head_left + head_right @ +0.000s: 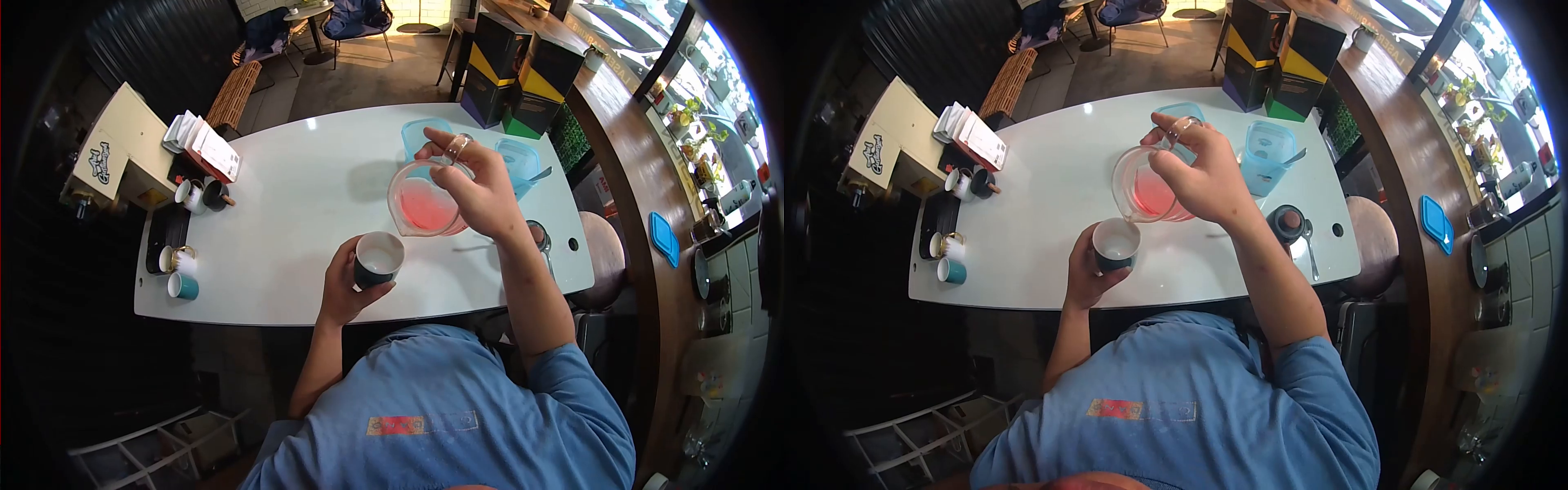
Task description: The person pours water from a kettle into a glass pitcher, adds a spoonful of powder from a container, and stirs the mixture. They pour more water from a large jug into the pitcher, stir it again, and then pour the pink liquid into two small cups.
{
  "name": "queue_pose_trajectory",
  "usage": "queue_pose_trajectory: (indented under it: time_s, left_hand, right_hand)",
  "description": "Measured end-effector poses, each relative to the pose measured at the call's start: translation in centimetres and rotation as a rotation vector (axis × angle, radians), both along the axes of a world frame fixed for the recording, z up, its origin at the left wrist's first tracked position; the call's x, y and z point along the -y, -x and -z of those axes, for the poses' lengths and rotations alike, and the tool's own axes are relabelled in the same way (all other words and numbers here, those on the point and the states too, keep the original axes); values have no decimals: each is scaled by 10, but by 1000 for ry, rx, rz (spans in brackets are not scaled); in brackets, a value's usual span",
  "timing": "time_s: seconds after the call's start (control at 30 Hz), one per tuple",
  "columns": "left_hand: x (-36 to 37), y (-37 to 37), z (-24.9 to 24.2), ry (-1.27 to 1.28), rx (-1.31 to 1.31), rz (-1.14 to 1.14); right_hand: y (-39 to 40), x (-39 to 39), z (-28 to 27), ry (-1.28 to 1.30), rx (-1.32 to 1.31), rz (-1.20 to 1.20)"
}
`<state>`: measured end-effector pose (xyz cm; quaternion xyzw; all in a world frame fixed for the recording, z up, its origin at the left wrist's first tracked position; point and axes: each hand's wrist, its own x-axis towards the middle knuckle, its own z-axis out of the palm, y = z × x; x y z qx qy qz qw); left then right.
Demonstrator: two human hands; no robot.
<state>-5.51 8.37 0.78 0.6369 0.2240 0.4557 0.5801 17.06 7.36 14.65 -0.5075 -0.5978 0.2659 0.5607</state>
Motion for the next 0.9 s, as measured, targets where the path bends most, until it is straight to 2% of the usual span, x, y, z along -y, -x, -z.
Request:
queue_pose_trajectory:
  time_s: [0.2, 0.53, 0.6, 0.9]
  left_hand:
    - [2, 9, 7, 4, 29, -21]
    - [1, 14, 8, 24, -18, -32]
    - [2, 13, 4, -16, -65, -32]
    - [4, 13, -10, -120, -142, -110]
  right_hand:
    - [6, -8, -4, -72, 130, -32]
    - [12, -12, -5, -88, 149, -40]
    - [10, -13, -8, -126, 264, -69]
    - [22, -18, -18, -185, 274, -97]
